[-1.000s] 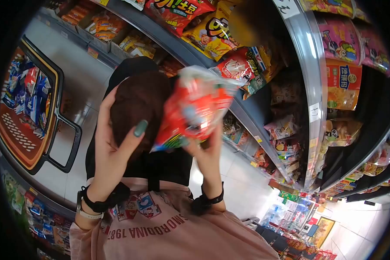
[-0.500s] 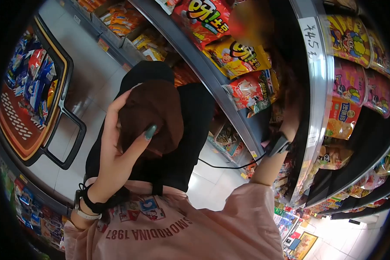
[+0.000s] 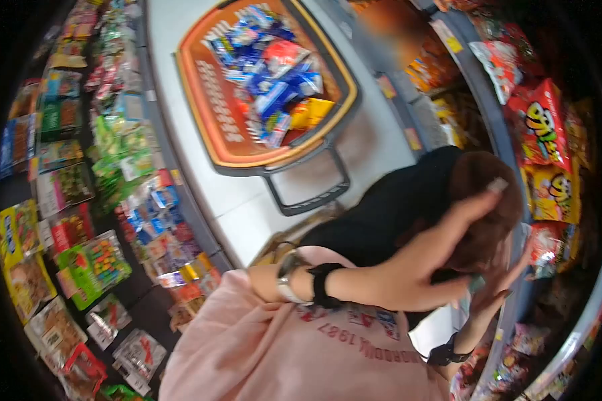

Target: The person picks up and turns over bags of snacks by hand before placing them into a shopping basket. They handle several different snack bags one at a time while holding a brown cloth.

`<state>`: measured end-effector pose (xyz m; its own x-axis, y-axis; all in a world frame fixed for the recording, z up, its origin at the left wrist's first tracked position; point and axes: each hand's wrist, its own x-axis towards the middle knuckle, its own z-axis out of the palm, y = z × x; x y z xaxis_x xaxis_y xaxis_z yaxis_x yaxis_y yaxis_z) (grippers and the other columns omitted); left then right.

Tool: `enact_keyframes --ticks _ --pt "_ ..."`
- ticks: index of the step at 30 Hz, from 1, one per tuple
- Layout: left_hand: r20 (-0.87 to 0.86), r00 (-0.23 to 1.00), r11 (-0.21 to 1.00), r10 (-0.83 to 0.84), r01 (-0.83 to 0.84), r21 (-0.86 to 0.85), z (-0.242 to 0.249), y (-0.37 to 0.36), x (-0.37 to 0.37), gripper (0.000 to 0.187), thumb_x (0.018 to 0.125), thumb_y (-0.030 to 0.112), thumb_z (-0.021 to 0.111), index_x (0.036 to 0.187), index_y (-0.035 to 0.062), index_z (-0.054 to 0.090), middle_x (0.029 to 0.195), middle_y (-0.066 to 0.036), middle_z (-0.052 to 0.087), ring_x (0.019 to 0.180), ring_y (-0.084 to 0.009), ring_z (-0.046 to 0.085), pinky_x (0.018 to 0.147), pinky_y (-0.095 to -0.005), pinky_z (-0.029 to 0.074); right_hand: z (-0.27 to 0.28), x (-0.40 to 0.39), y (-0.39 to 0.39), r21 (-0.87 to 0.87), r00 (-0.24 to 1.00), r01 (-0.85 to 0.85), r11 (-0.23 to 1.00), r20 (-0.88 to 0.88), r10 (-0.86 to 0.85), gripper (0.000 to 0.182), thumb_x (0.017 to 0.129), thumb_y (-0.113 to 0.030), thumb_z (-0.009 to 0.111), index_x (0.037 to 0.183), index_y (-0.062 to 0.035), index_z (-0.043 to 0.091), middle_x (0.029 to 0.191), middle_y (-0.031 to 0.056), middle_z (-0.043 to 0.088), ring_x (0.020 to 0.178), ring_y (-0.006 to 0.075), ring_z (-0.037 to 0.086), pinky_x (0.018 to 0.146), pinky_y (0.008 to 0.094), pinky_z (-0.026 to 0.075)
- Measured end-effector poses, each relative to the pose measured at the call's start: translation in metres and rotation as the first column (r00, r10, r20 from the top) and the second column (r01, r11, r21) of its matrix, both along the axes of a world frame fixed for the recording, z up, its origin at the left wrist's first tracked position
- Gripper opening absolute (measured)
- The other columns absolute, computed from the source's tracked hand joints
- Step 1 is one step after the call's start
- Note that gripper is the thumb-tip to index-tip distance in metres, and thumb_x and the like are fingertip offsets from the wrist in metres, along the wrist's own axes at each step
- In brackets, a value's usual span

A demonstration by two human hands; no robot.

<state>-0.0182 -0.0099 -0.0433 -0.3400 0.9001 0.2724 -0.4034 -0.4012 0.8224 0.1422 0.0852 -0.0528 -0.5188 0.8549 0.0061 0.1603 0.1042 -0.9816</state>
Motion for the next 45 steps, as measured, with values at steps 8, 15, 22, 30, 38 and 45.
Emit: enact_keyframes --ticks 8,15,22,30,38,45 --pt "-0.366 0.918 0.967 0.156 -0.218 -0.135 -0.021 0.006 -0.037 0.032 0.073 0.007 0.045 0.104 0.0043 0.045 0.080 -0.012 0.054 0.069 -0.0158 0.055 0.065 -0.0262 0.042 -0.076 0.003 -0.040 -0.808 0.916 -0.012 0.589 -0.245 -0.317 0.051 0.086 -0.037 0.031 0.126 -0.0082 0.020 0.127 0.0089 0.027 0.116 0.0229 0.028 0.095 0.0381 0.023" --pt "-0.878 0.479 0.150 -0.008 -0.867 -0.475 -0.174 -0.028 -0.283 0.063 0.061 0.035 0.065 0.107 -0.0019 0.041 0.099 -0.024 0.050 0.094 -0.0318 0.049 0.078 -0.0362 0.039 -0.084 0.044 -0.032 -0.728 0.935 -0.109 0.677 -0.305 -0.179 0.049 0.085 -0.038 0.032 0.123 -0.0087 0.026 0.125 0.0052 0.031 0.115 0.0215 0.030 0.095 0.0364 0.023" --pt "-0.810 0.584 -0.021 -0.054 -0.812 -0.583 -0.268 -0.054 -0.326 0.077 0.067 0.057 0.047 0.124 0.0106 0.023 0.111 -0.035 0.035 0.105 -0.0480 0.032 0.090 -0.0488 0.023 -0.081 0.052 -0.037 -0.700 0.833 -0.243 0.671 -0.506 -0.226 0.047 0.082 -0.037 0.034 0.118 -0.0064 0.034 0.120 0.0064 0.039 0.111 0.0215 0.036 0.094 0.0327 0.026" --pt "-0.860 0.507 -0.004 0.055 -0.862 -0.507 -0.272 -0.063 -0.337 0.068 0.068 0.031 0.061 0.119 0.0097 0.021 0.100 -0.026 0.049 0.095 -0.0383 0.048 0.080 -0.0439 0.037 -0.076 0.051 -0.048 -0.762 0.898 -0.121 0.637 -0.357 -0.257 0.047 0.080 -0.036 0.038 0.115 -0.0050 0.038 0.115 0.0068 0.043 0.106 0.0199 0.040 0.091 0.0307 0.029" --pt "-0.224 0.862 0.543 0.454 -0.467 -0.698 -0.103 -0.096 -0.284 0.034 0.081 0.004 0.042 0.114 0.0125 0.042 0.076 -0.005 0.055 0.057 -0.0099 0.053 0.050 -0.0237 0.047 -0.078 0.044 -0.059 -0.664 0.898 -0.182 0.725 -0.412 -0.152 0.042 0.086 -0.026 0.034 0.123 -0.0077 0.024 0.124 0.0077 0.032 0.114 0.0221 0.032 0.095 0.0365 0.024" --pt "0.226 0.916 0.826 0.333 -0.167 -0.539 -0.024 -0.089 -0.149 0.034 0.086 0.013 0.031 0.119 0.0069 0.036 0.110 -0.010 0.047 0.096 -0.0201 0.048 0.081 -0.0325 0.040 -0.024 -0.024 -0.065 -0.596 0.879 -0.462 0.656 -0.407 0.249 0.047 0.079 -0.016 0.046 0.120 0.0016 0.033 0.127 0.0133 0.027 0.116 0.0210 0.029 0.093 0.0315 0.024"
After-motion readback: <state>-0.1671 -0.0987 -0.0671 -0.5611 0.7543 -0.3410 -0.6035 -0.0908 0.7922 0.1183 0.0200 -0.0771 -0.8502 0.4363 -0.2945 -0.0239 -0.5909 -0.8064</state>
